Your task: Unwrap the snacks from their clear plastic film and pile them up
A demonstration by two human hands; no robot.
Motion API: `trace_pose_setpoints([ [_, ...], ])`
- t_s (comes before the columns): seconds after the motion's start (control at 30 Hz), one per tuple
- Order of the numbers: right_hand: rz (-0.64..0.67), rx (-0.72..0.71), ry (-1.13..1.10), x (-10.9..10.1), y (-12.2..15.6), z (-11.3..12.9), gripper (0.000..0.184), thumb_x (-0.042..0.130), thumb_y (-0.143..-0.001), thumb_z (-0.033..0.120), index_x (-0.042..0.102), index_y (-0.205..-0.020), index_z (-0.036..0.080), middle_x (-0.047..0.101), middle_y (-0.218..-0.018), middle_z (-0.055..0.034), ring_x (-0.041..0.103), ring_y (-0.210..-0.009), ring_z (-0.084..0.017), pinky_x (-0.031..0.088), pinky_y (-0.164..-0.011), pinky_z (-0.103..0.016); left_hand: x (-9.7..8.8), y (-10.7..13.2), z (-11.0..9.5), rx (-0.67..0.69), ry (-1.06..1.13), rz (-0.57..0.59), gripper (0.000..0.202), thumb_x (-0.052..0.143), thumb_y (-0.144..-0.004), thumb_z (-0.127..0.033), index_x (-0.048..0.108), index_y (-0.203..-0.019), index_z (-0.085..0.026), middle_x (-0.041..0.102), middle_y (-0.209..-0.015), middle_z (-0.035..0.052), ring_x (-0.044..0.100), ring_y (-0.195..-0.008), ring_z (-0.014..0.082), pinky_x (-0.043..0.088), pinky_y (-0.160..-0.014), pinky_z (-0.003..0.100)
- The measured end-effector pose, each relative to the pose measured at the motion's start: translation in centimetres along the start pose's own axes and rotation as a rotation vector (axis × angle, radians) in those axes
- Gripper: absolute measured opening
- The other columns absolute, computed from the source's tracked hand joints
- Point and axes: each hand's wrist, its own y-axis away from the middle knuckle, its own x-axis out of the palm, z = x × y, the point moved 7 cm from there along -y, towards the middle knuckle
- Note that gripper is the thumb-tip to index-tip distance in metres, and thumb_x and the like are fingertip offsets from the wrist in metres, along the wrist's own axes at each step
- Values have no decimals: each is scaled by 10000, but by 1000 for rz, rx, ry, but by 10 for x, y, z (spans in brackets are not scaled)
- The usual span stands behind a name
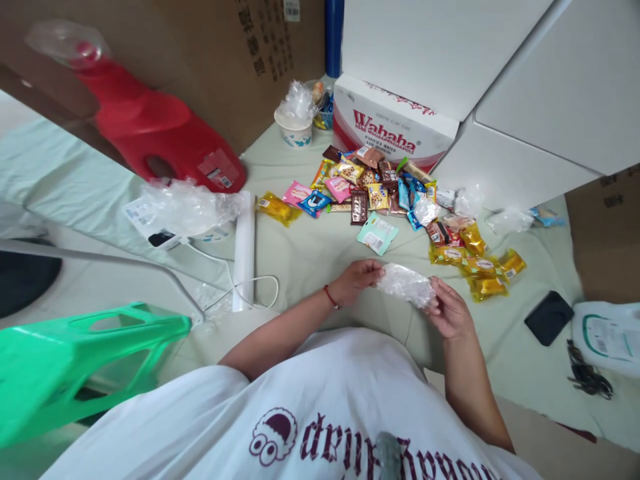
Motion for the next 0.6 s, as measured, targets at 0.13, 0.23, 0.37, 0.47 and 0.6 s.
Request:
trace_pose_setpoints([
  [0.13,-233,-214,385,-23,-1,14,479,855,-694,607,606,-789,209,450,-642,44,356,-558,-101,305,-469,-215,-7,6,5,-105,202,-24,569,921,-588,-591,571,-733,-166,507,-655,-68,450,-600,62,379,-625,225],
  [0.23,-357,-656,730,-3,18,36,419,756,-824,603,673,-967,219,618,-888,-36,551,-796,-187,496,-723,-333,-5,6,11,-125,254,-80,593,939,-562,-586,545,-710,-169,504,-635,-72,448,-580,56,388,-619,221],
  [0.37,9,-892,1062,57,26,24,341,800,-837,476,720,-1091,263,686,-1147,-89,580,-1103,-282,462,-989,-458,3,3,17,-128,252,-77,602,933,-567,-606,545,-695,-164,525,-636,-60,461,-575,57,372,-598,218],
  [0.47,140,-808,972,63,15,14,138,643,-974,378,712,-933,266,704,-964,-51,604,-969,-238,473,-923,-414,4,3,17,-137,240,-51,597,929,-579,-612,560,-701,-159,539,-639,-53,462,-576,60,358,-585,220],
  [0.6,136,-636,734,48,2,12,191,599,-992,400,659,-883,255,641,-882,-21,591,-840,-197,481,-799,-345,-1,6,14,-148,259,-69,610,943,-563,-607,556,-698,-155,525,-635,-60,464,-584,57,370,-595,214],
])
